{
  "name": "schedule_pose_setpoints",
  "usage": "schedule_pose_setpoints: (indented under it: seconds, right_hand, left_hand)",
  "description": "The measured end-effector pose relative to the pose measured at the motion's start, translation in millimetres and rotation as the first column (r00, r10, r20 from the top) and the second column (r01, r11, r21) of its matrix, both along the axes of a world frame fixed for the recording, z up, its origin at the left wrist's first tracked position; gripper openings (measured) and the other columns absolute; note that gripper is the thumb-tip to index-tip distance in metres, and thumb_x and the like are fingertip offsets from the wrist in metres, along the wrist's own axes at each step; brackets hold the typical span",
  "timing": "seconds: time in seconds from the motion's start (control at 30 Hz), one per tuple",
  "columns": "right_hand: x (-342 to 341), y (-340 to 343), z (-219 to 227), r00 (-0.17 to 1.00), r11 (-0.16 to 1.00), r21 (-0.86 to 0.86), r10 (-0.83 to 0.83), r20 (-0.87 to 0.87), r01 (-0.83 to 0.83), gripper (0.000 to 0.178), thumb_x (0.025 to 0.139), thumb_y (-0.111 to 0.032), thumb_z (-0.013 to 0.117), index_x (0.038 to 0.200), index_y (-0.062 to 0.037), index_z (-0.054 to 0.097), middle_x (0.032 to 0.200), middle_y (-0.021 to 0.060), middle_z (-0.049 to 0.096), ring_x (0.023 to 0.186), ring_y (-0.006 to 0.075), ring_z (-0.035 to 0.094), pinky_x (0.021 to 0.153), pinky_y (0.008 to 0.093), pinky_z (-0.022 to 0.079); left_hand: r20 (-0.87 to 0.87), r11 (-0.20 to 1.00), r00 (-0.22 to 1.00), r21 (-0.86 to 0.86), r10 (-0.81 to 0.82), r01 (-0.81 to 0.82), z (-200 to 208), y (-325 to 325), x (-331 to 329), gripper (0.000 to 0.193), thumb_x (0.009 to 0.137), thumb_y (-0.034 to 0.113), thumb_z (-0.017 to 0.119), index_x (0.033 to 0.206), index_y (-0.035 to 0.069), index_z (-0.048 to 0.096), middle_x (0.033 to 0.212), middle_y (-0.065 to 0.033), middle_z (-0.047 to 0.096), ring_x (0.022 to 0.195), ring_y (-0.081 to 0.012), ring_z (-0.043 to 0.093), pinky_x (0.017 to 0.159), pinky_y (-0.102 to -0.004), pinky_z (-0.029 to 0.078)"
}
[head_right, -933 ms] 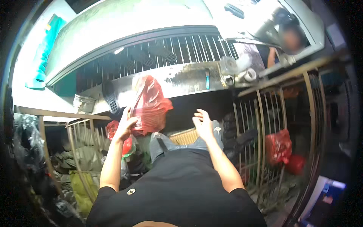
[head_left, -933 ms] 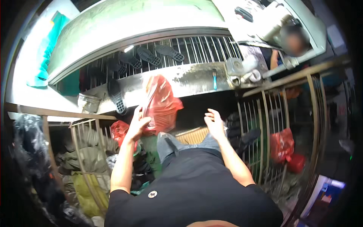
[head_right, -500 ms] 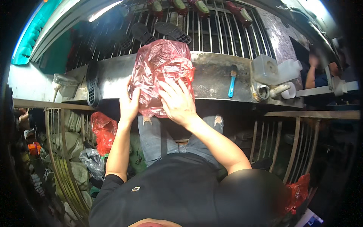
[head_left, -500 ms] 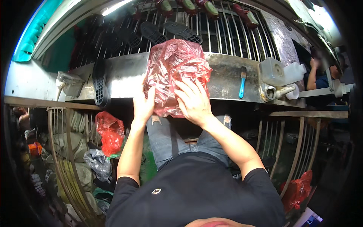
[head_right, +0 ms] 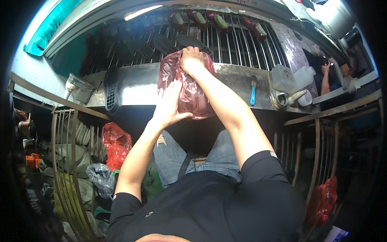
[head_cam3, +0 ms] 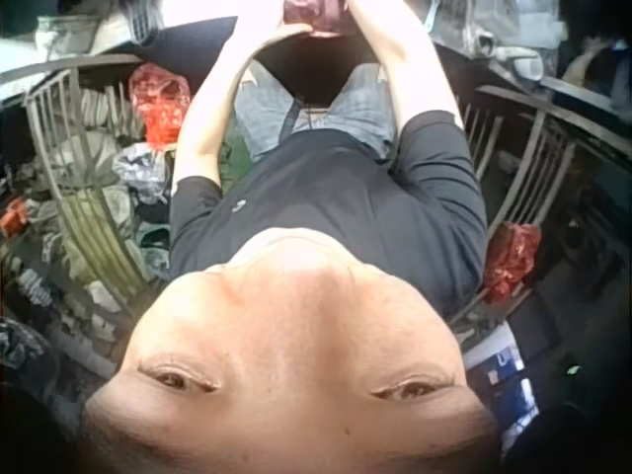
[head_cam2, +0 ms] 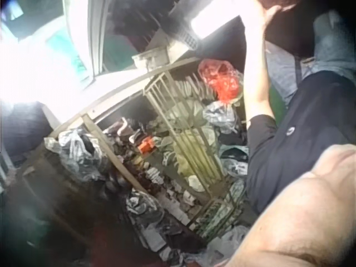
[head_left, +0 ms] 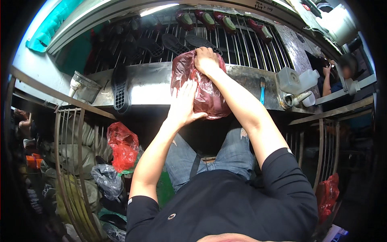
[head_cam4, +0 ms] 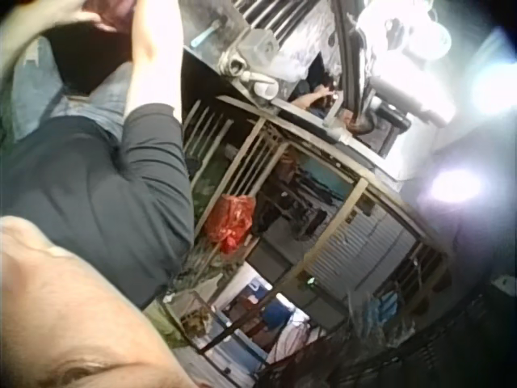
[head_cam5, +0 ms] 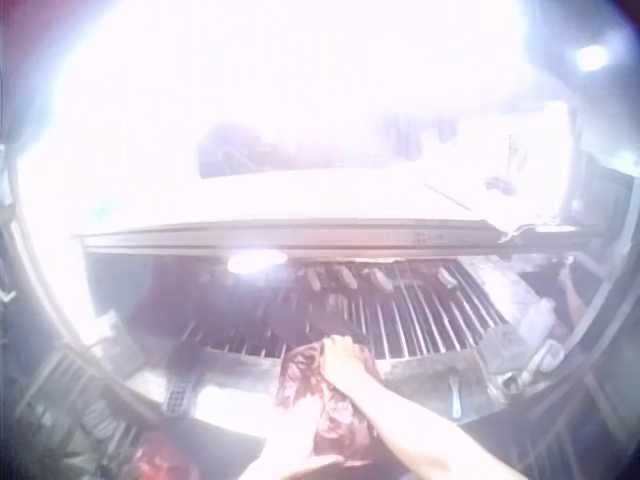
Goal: Applying adhesive to the underside of shoe soles using a brush.
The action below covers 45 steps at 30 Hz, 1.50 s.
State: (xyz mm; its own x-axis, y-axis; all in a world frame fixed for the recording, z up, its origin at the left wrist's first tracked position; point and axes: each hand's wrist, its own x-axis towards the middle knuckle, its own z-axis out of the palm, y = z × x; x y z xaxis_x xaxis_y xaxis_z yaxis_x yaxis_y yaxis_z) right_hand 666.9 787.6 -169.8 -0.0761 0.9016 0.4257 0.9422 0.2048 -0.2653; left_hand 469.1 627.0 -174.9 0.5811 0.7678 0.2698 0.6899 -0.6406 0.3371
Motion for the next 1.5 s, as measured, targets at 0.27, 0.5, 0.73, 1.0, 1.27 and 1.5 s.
schedule_pose_setpoints:
  seconds: [0.27,0.5,0.73,1.0,1.27,1.5]
  right_hand:
    - [-4,14,6,0.994,0.995,-0.012,-0.102,0.023,0.103,0.027,0.103,-0.028,0.063,0.109,-0.0063,0.077,0.117,0.0182,0.073,0.116,0.0374,0.069,0.1,0.0511,0.057]
    - [-3,-21,10,0.955,0.977,0.029,0.213,-0.208,-0.212,0.04,0.1,-0.043,0.072,0.088,-0.0076,0.087,0.122,0.014,0.07,0.125,0.0358,0.06,0.112,0.0478,0.047]
    - [19,-129,30,0.768,0.817,0.176,0.576,-0.278,-0.549,0.027,0.098,-0.028,0.079,0.091,-0.0011,0.079,0.116,0.0143,0.072,0.116,0.0339,0.067,0.107,0.0474,0.049]
    - [115,-231,38,0.486,0.841,0.057,0.364,-0.795,-0.538,0.021,0.103,-0.016,0.072,0.089,-0.0012,0.076,0.075,0.011,0.068,0.076,0.0211,0.069,0.074,0.036,0.055]
    - [124,-233,23,0.826,0.936,0.116,0.347,-0.444,-0.331,0.06,0.091,-0.025,0.085,0.143,-0.0073,0.061,0.139,0.02,0.067,0.115,0.0372,0.073,0.1,0.0438,0.06]
    - [70,-220,4,0.814,0.831,0.051,0.553,-0.177,-0.554,0.052,0.085,-0.015,0.084,0.134,-0.0092,0.067,0.112,0.0109,0.068,0.103,0.0327,0.069,0.091,0.045,0.057]
  left_hand:
    - [0.137,0.997,0.988,-0.019,0.074,-0.072,-15,-3,3,0.126,0.078,0.072,0.085,0.167,-0.002,0.035,0.17,-0.0221,0.044,0.161,-0.0366,0.038,0.132,-0.0601,0.024]
    - [0.045,0.993,0.992,-0.03,0.119,-0.118,-6,-3,5,0.124,0.077,0.058,0.093,0.168,-0.002,0.033,0.17,-0.0225,0.042,0.16,-0.0402,0.037,0.131,-0.0574,0.028]
    - [0.286,0.962,0.927,-0.192,0.244,-0.193,-6,-4,14,0.138,0.065,0.036,0.104,0.171,0.003,0.022,0.173,-0.0254,0.034,0.158,-0.0407,0.04,0.13,-0.0571,0.032]
    - [0.159,0.987,0.976,0.027,0.152,-0.158,17,0,13,0.057,0.07,0.017,0.098,0.112,0.005,0.061,0.166,-0.0218,0.048,0.154,-0.0498,0.041,0.126,-0.056,0.038]
    - [-0.025,0.998,0.999,0.055,-0.026,0.028,44,-22,11,0.028,0.082,0.007,0.085,0.103,0.004,0.067,0.126,-0.0159,0.07,0.133,-0.0405,0.061,0.113,-0.0497,0.049]
    - [-0.035,0.994,0.994,0.045,-0.1,0.102,53,-18,5,0.021,0.087,0.013,0.082,0.104,0.007,0.071,0.105,-0.0111,0.068,0.103,-0.0352,0.063,0.095,-0.0477,0.05]
